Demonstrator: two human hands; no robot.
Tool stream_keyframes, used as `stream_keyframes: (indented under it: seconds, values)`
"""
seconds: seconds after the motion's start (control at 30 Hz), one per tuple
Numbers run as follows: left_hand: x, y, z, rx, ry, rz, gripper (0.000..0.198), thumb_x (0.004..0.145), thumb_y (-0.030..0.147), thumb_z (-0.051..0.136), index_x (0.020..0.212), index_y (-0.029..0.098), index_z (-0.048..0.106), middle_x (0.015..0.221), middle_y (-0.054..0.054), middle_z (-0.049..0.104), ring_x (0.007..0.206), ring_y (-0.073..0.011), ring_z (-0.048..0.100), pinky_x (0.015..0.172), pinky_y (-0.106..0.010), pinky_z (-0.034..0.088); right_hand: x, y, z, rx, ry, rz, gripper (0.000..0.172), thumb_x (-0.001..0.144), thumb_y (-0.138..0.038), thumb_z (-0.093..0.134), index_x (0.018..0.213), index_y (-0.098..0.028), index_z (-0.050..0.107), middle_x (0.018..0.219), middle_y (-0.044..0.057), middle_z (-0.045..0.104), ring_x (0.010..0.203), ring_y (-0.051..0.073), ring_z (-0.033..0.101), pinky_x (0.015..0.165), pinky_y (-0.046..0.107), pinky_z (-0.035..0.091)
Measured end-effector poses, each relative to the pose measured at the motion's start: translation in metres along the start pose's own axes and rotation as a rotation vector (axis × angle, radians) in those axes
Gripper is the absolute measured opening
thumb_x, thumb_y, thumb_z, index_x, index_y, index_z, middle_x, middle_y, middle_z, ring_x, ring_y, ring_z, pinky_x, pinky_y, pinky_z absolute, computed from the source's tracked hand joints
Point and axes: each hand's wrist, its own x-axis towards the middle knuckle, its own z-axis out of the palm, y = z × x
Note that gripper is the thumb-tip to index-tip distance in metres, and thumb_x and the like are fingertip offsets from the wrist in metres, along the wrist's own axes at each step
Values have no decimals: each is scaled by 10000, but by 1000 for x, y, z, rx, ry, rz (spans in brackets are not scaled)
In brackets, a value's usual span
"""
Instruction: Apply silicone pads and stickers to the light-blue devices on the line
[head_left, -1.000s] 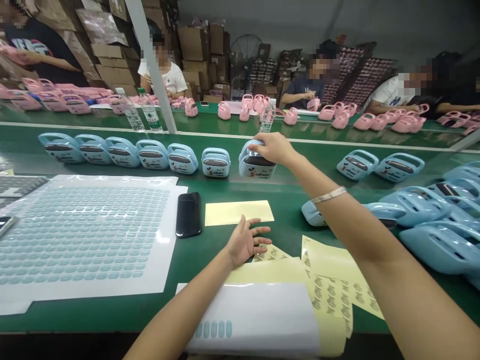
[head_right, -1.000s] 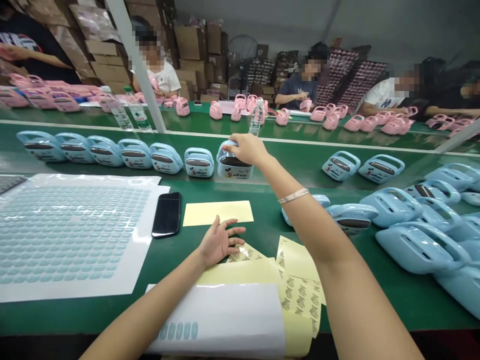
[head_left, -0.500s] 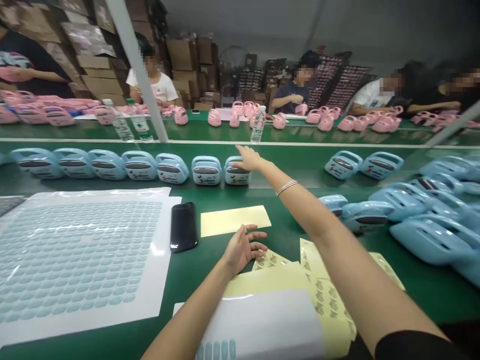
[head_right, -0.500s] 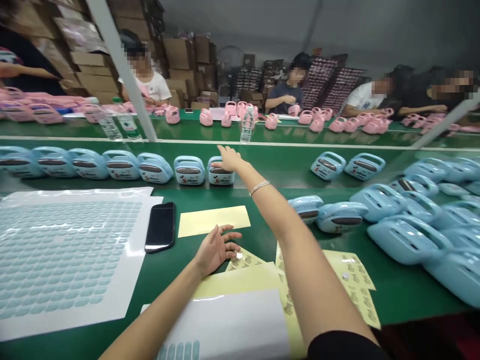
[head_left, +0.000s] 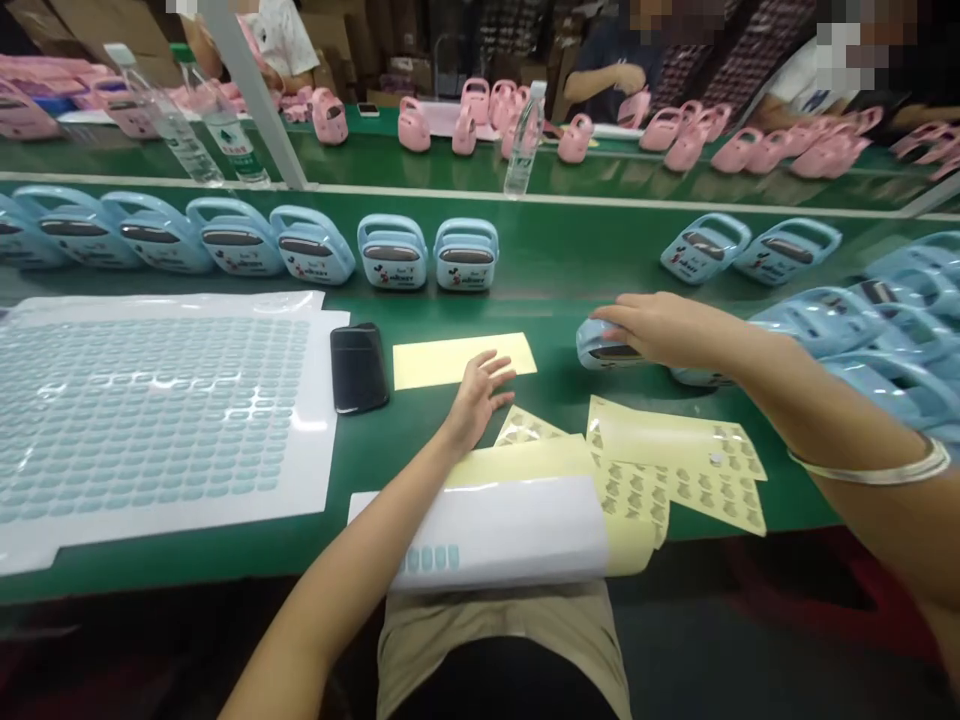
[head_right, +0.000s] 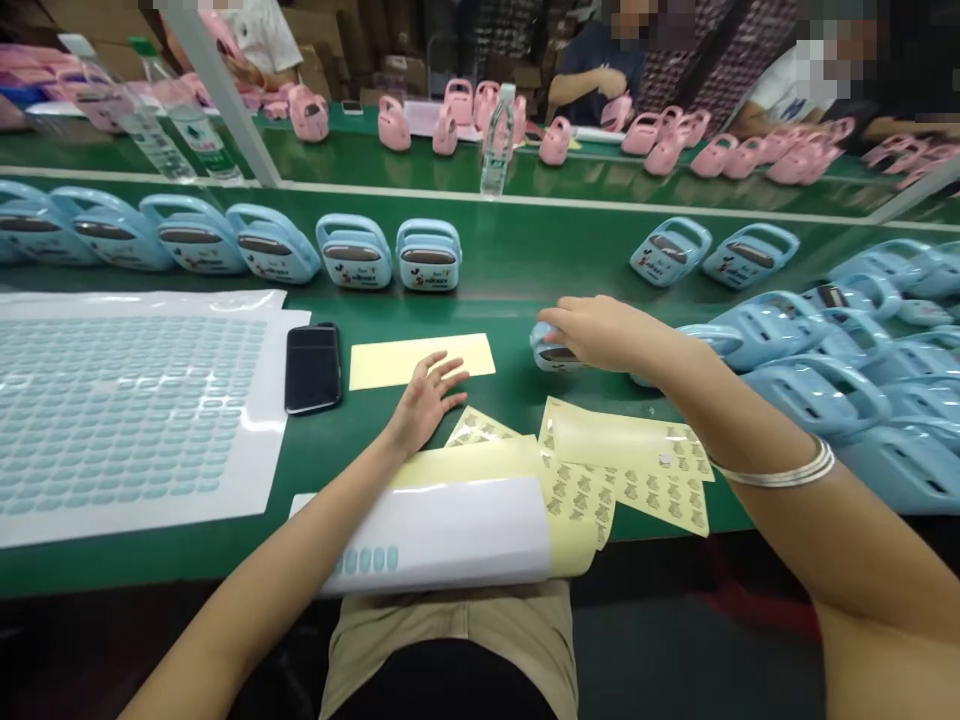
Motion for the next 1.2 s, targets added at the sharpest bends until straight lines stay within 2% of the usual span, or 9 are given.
stream_keyframes:
  seconds: [0.1, 0.2, 0.33, 0.4, 0.6, 0.8, 0.9, 1.0, 1.2]
  values:
    - [-4, 0, 1, 290, -132, 219, 840, 408, 240, 860, 1177, 250, 521, 1371, -76, 438, 1299, -305, 345, 944, -329, 367, 7, -55, -6, 76, 68, -98, 326, 876, -375, 488, 1140, -223, 603, 868, 66, 633, 670, 172, 587, 568, 284, 421]
    - [-6, 2, 2, 357, -158, 275, 768, 467, 227, 836, 1172, 200, 533, 1224, -72, 551, 1197, -303, 450, 973, -359, 346, 11, -97, -8, 168, 172, -103, 292, 918, -310, 406, 1090, -207, 619, 869, 72, 626, 780, 214, 602, 680, 362, 474]
    - [-2, 3, -1, 138, -93, 200, 643, 493, 322, 817, 1066, 195, 555, 952, -23, 633, 972, -251, 579, 837, -327, 430, -16, -153, 22, 184, 668, 47, 205, 879, -245, 496, 1037, -227, 626, 939, 99, 607, 958, 275, 574, 818, 491, 467]
    - [1, 3, -3, 21, -55, 122, 548, 527, 361, 788, 998, 192, 564, 858, -9, 633, 850, -214, 605, 727, -291, 454, -44, -185, 50, 259, 852, -124, 251, 834, -153, 547, 1023, -306, 607, 930, 65, 602, 910, 236, 577, 742, 420, 516]
    - [-2, 9, -5, -229, 12, -90, 366, 764, 464, 542, 999, 185, 577, 907, -36, 658, 858, -212, 616, 679, -305, 500, -93, -249, 119, 348, 363, -353, 213, 870, -304, 530, 851, -128, 648, 745, 93, 615, 636, 195, 544, 480, 329, 470]
    - [-11, 16, -6, -275, -2, -180, 439, 772, 518, 527, 1072, 201, 579, 996, -47, 671, 980, -247, 615, 775, -354, 514, -76, -228, 97, 478, 473, -347, 245, 882, -145, 464, 665, -180, 573, 625, 15, 566, 539, 130, 502, 446, 272, 433]
    - [-11, 15, -4, -266, 30, -130, 409, 750, 471, 570, 1035, 181, 608, 965, -42, 689, 937, -226, 630, 808, -349, 503, -67, -196, 67, 631, 855, -165, 105, 864, -157, 534, 924, -187, 614, 820, 46, 616, 714, 145, 606, 584, 284, 550]
    - [-13, 13, -1, -238, 0, -114, 410, 732, 458, 586, 1007, 158, 627, 956, -57, 696, 977, -257, 620, 866, -383, 476, -53, -170, 49, 499, 1247, -10, 283, 809, -126, 612, 1054, -269, 617, 859, 35, 582, 840, 206, 644, 708, 412, 597]
    - [-19, 11, -2, -182, -31, -229, 408, 665, 431, 647, 942, 131, 647, 902, -76, 709, 994, -295, 618, 908, -402, 448, -26, -163, 57, 376, 1416, -65, 450, 730, 10, 642, 1097, -250, 627, 762, -11, 470, 863, 230, 677, 658, 361, 639]
